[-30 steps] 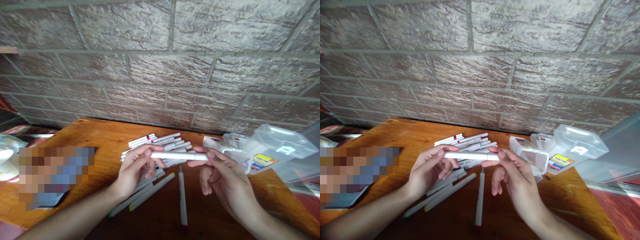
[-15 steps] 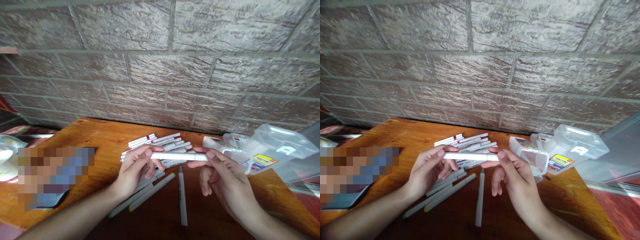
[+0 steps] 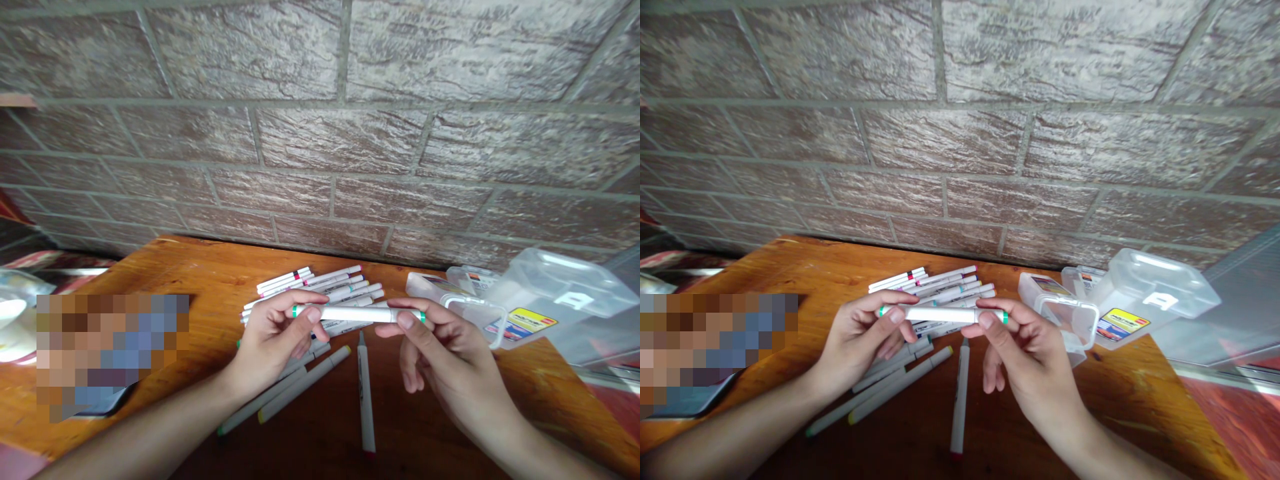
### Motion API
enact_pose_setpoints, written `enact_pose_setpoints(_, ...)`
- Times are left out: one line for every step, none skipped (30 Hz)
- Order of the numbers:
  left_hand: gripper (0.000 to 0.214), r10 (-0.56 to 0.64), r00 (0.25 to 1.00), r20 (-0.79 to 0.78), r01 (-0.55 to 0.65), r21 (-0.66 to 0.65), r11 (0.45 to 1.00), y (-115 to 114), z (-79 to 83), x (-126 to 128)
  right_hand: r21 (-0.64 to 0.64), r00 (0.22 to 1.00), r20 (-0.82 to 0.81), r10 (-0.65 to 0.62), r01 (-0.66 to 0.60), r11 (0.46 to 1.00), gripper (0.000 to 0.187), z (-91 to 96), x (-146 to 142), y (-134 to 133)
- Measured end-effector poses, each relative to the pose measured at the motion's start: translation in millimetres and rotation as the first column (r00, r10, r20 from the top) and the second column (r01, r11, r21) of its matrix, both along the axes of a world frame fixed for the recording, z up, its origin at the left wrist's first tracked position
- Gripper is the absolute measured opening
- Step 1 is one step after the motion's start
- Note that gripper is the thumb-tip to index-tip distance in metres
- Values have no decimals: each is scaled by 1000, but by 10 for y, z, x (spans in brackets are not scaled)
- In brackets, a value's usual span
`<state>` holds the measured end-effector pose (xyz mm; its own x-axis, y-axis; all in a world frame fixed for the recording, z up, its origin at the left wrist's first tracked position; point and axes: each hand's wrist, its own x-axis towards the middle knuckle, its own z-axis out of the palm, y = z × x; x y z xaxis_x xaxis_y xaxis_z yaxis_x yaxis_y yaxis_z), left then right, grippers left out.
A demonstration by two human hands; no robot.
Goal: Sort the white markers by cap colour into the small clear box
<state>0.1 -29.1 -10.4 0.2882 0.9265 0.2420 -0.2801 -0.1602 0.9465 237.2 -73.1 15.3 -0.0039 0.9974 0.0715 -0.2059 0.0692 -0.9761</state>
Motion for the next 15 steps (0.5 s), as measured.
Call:
enact_pose_setpoints(25,0,1000,-9,0,-3,1000,-3,-1,-1,9,1000,7,0,0,1000,27,-5,2,-1)
enact_pose_setpoints(26,-1,1000,-18,1,-7,1000,-6,-2,-1,19,1000,12,2,-2,1000,26,-13,6,-1)
enact_pose_setpoints(28,-1,1000,-28,0,-10,1000,-8,-1,-1,30,1000,17,5,-6,1000,25,-22,10,0)
enact_pose_setpoints(30,3,999,-38,-3,-13,1000,-10,0,-1,39,1000,21,6,-6,999,25,-32,14,1)
enact_pose_setpoints(31,9,999,-49,-9,-15,1000,-12,2,1,43,1000,28,7,-8,999,25,-40,18,2)
enact_pose_setpoints(31,16,998,-61,-17,-15,1000,-14,5,3,43,999,36,8,-10,999,25,-47,21,2)
enact_pose_setpoints(31,24,997,-73,-25,-13,1000,-15,9,5,40,999,44,11,-12,999,25,-53,23,3)
enact_pose_setpoints(30,34,996,-85,-35,-9,999,-15,14,7,36,999,50,11,-12,999,25,-57,24,3)
enact_pose_setpoints(28,47,994,-99,-47,0,999,-15,20,8,32,998,55,11,-13,999,25,-60,23,2)
enact_pose_setpoints(26,64,992,-112,-62,19,998,-15,26,9,32,999,54,10,-11,999,24,-62,21,2)
enact_pose_setpoints(23,85,989,-125,-79,46,996,-15,32,10,35,999,51,9,-11,999,23,-63,18,2)
enact_pose_setpoints(20,107,985,-136,-97,77,992,-15,37,9,40,999,45,11,-13,999,22,-65,14,2)
enact_pose_setpoints(17,125,982,-144,-110,107,988,-15,41,8,44,999,39,18,-20,999,21,-65,10,2)
enact_pose_setpoints(15,138,979,-148,-119,132,984,-15,43,7,44,999,35,28,-30,999,20,-65,7,3)
enact_pose_setpoints(14,145,978,-151,-123,147,982,-16,43,6,40,999,34,40,-41,998,20,-63,4,2)
